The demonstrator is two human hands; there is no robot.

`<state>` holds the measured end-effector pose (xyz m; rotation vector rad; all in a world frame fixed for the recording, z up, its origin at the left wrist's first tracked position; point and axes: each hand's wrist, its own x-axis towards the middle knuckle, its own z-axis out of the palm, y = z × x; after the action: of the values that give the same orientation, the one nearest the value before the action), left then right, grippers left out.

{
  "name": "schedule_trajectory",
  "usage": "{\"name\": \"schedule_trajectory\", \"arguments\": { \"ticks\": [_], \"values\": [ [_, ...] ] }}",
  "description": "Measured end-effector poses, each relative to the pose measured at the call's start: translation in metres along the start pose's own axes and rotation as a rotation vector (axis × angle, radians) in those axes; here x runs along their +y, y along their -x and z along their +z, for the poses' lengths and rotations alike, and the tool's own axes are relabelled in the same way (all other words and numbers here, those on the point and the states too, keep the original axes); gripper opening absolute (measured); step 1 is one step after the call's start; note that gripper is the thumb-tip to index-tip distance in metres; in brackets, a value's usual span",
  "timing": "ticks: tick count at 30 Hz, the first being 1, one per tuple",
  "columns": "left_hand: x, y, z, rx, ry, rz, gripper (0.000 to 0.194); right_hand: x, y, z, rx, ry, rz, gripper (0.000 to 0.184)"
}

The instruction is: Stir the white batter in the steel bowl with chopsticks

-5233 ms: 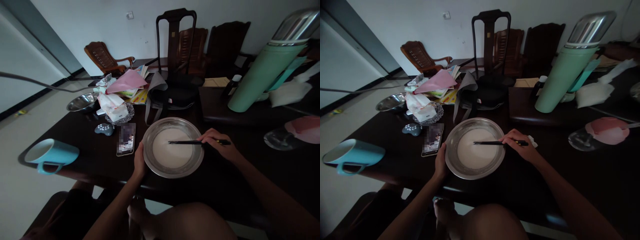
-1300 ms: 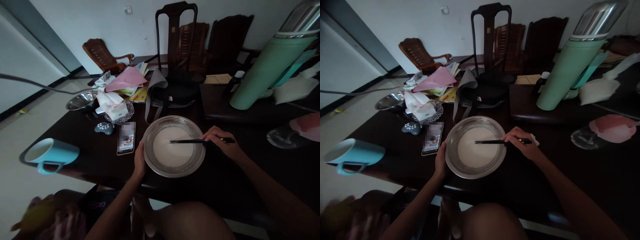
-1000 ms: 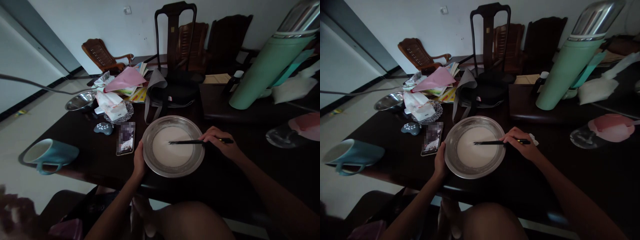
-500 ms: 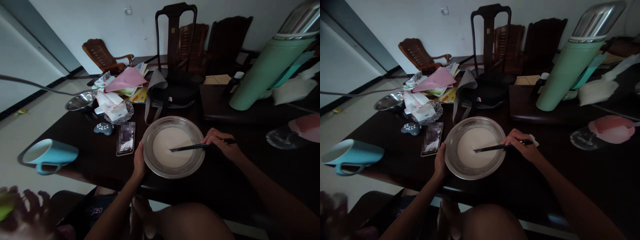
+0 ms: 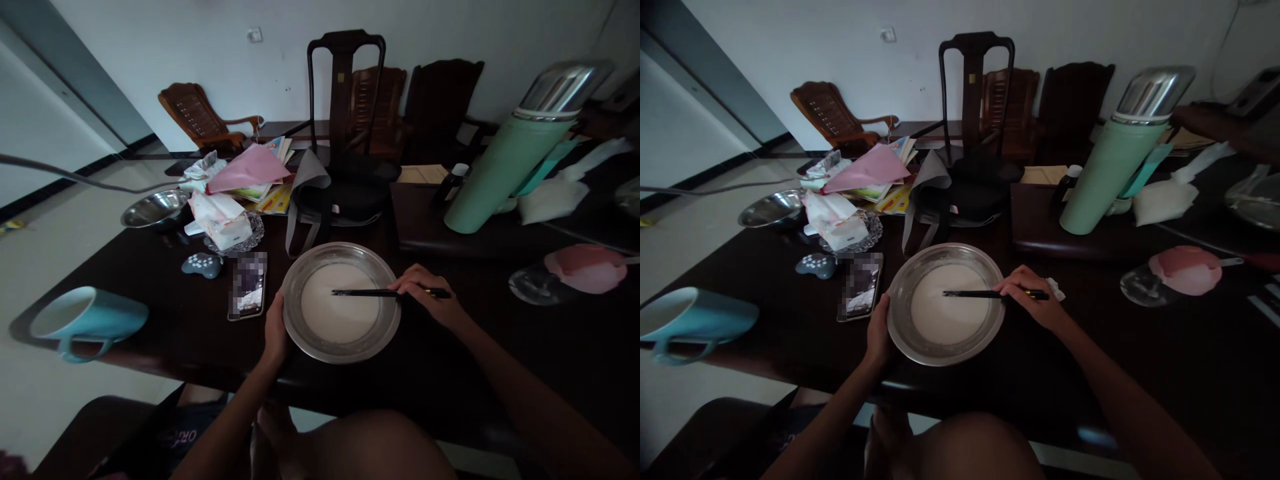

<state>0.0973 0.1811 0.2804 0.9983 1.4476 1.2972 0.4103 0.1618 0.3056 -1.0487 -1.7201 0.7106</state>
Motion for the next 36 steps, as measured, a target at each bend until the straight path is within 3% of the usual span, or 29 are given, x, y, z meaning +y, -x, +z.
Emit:
{"name": "schedule_trajectory", "arguments": {
  "ticks": [3,8,13,18,23,26,33,36],
  "values": [
    [-0.006,-0.003,-0.003,0.022,-0.006,0.015,0.037,0.000,0.000,-0.003,0.045,-0.031,0.024,0.030],
    [-0.009,-0.005,-0.005,0.012,-0.047,0.056,0.034,-0.002,0.000,-0.001,-0.022,-0.009,0.008,0.025],
    [-0.007,-0.004,-0.003,0.027,-0.049,0.014,0.037,-0.002,0.000,-0.003,0.055,-0.035,0.017,0.030],
    [-0.006,-0.004,-0.003,0.014,-0.065,0.028,0.038,-0.003,-0.001,-0.001,-0.011,-0.028,-0.008,0.026],
    [-0.010,-0.006,-0.006,0.010,-0.059,0.044,0.037,-0.002,-0.001,-0.002,0.064,-0.046,0.028,0.031],
    [-0.011,-0.006,-0.006,0.019,-0.066,0.052,0.036,0.000,-0.001,-0.002,0.016,-0.068,0.024,0.032],
    [-0.002,-0.002,-0.001,0.006,-0.038,0.017,0.039,0.001,0.000,-0.004,0.057,-0.045,0.041,0.030],
    [-0.001,-0.002,-0.001,0.008,-0.061,0.023,0.038,0.002,0.000,-0.004,0.006,-0.063,0.036,0.031]
  ]
}}
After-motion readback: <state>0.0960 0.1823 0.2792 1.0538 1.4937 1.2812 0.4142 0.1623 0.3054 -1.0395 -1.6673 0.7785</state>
